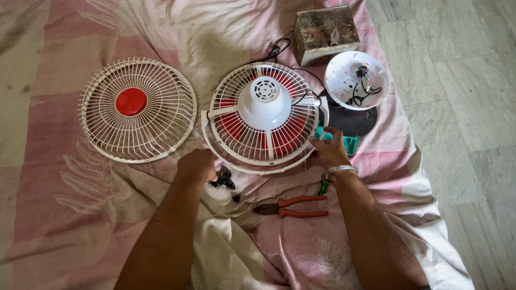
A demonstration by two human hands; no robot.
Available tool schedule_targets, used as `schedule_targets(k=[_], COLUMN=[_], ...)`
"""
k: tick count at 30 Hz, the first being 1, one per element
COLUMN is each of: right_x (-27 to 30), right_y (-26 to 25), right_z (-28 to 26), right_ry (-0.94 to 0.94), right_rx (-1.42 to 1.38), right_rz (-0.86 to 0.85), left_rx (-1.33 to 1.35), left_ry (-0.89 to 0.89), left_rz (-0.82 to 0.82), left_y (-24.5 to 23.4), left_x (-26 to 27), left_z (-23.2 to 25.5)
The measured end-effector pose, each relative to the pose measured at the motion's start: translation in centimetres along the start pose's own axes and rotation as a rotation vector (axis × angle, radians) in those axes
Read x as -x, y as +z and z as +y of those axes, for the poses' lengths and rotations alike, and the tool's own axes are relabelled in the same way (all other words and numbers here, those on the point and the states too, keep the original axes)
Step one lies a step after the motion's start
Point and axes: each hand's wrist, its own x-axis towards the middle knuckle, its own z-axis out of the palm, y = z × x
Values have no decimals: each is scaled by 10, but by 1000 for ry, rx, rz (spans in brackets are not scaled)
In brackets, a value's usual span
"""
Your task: The person disassembles a small electric fan by removing the front grille, fan blades, and rear motor housing. They use a screwdriver to loosen screws and separate the components, placing them on the floor.
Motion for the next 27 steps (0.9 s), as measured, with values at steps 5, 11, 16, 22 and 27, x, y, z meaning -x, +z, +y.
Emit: schedule_targets(k=[5,11,16,22,27], right_x=[2,3,3,5,8], right_y=[0,1,0,1,2], right_z=[-3,-5,-2,-5,-7], right_ry=[-2,-17,-27,-7,-11], right_rx=[4,43,-12,10,-6], right_rz=[1,7,-10,0,-10], left_rx=[-44,55,11,27,26], left_ry=[24,69,60,13,22], left_rz=[-58,-75,26,53,96], left_y=[2,7,10,15,21], left_x=[-1,-15,-20,-21,-30], left_z=[0,-16,-15,-5,-6])
